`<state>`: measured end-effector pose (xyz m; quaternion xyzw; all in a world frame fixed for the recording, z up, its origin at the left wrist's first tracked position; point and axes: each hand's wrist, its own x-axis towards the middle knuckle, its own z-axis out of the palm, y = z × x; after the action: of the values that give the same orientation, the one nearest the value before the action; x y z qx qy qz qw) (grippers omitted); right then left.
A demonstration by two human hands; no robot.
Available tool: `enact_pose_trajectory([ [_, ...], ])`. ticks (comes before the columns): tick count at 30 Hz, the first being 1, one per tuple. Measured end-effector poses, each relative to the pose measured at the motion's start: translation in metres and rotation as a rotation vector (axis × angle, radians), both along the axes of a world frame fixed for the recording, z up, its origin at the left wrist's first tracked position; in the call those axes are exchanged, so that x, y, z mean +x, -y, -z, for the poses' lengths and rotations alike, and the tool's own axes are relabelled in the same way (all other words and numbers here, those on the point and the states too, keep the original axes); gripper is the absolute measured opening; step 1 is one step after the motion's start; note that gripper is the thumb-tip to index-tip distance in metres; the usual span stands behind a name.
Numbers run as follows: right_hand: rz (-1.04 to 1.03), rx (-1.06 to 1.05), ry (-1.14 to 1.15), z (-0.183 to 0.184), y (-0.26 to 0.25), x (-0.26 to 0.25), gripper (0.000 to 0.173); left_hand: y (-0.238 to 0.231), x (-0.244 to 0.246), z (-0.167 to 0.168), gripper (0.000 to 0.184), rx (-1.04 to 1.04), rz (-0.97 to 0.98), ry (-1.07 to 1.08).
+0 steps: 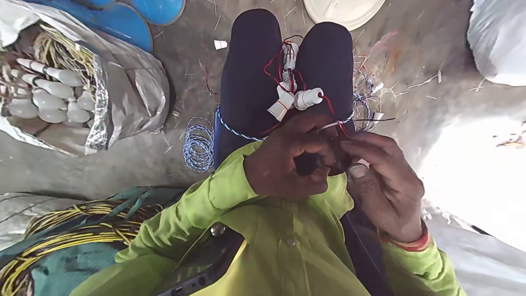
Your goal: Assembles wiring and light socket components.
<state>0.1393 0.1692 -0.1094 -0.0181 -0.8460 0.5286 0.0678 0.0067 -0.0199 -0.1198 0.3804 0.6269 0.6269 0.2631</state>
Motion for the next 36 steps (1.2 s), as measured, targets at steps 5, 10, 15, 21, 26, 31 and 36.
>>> enact_pose_trajectory([
  [5, -0.058, -0.089, 0.11, 0.004, 0.001, 0.002, 0.017, 0.004, -0.006, 0.002, 0.012, 0.034, 0.022, 0.086],
  [10, -0.011, -0.224, 0.108, 0.004, 0.005, 0.002, 0.008, 0.001, -0.005, 0.003, 0.021, -0.003, -0.076, 0.014],
  [15, 0.038, -0.211, 0.091, 0.004, 0.005, 0.003, 0.009, -0.001, 0.001, 0.001, 0.017, -0.042, -0.153, -0.066],
  [21, 0.107, -0.089, 0.071, 0.007, 0.009, 0.003, 0.007, -0.001, 0.004, -0.002, 0.018, -0.084, -0.167, -0.287],
  [26, 0.135, 0.2, -0.003, 0.006, 0.015, -0.001, 0.012, -0.002, 0.008, 0.001, 0.018, -0.13, -0.194, -0.49],
  [31, 0.125, 0.296, -0.039, 0.004, 0.02, -0.005, 0.016, -0.004, 0.01, 0.003, 0.016, -0.129, -0.194, -0.538],
  [36, 0.141, 0.25, 0.0, 0.007, 0.023, -0.003, 0.012, -0.007, 0.012, 0.005, 0.013, -0.135, -0.221, -0.518],
])
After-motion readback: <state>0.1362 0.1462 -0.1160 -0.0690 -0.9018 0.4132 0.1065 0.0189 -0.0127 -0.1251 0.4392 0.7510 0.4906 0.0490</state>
